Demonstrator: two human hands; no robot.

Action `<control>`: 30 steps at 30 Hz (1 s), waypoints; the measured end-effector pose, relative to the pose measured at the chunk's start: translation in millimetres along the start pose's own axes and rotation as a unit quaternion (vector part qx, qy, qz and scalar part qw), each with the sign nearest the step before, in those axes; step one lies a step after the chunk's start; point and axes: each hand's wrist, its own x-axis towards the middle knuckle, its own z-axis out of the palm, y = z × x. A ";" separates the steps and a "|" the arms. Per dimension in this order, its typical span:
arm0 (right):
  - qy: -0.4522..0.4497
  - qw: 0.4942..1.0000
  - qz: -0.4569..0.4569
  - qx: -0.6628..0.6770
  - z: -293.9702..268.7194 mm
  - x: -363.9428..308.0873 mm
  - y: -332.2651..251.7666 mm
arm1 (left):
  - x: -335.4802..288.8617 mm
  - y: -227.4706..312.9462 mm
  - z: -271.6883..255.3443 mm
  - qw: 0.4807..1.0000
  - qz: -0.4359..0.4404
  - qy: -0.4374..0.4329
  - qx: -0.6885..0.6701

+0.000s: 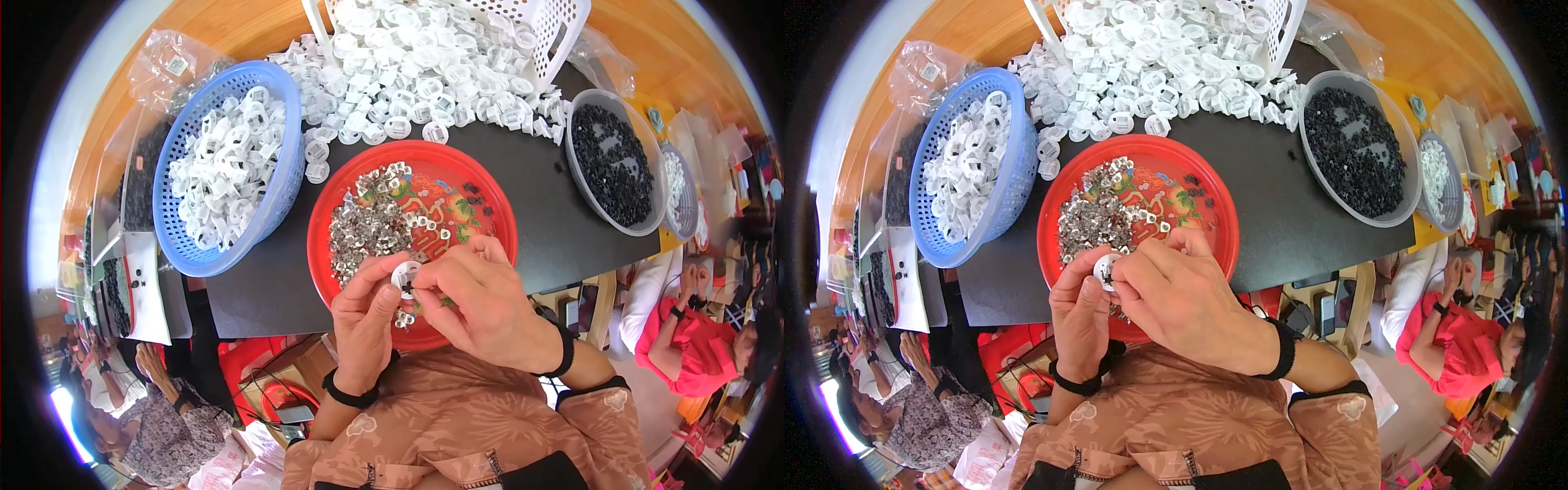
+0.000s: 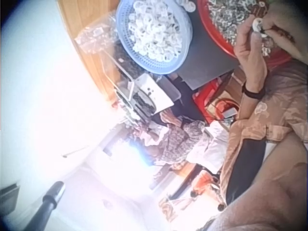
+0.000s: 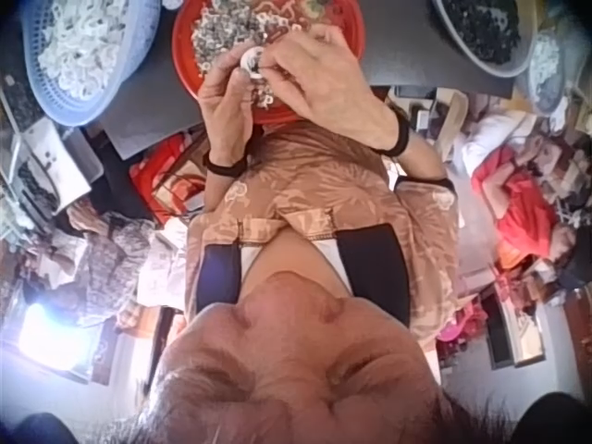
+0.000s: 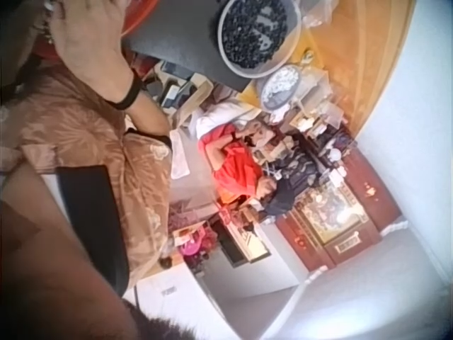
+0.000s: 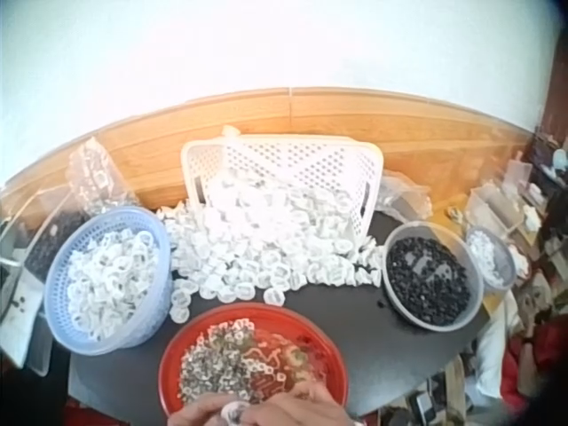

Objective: Manually assembling small metal components into white plastic caps at a workbench.

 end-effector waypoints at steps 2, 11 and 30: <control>-0.018 1.000 -0.005 -0.021 -0.5 -0.1 2.7 | 4.1 -1.5 1.9 1.000 -0.002 -0.002 0.001; -0.005 0.999 -0.015 -0.030 -1.6 9.4 -5.3 | 5.0 0.3 0.9 0.999 0.030 0.002 0.016; -0.114 0.969 0.161 0.146 -0.7 9.9 -11.2 | -4.8 -1.4 -2.1 0.999 -0.006 -0.032 -0.026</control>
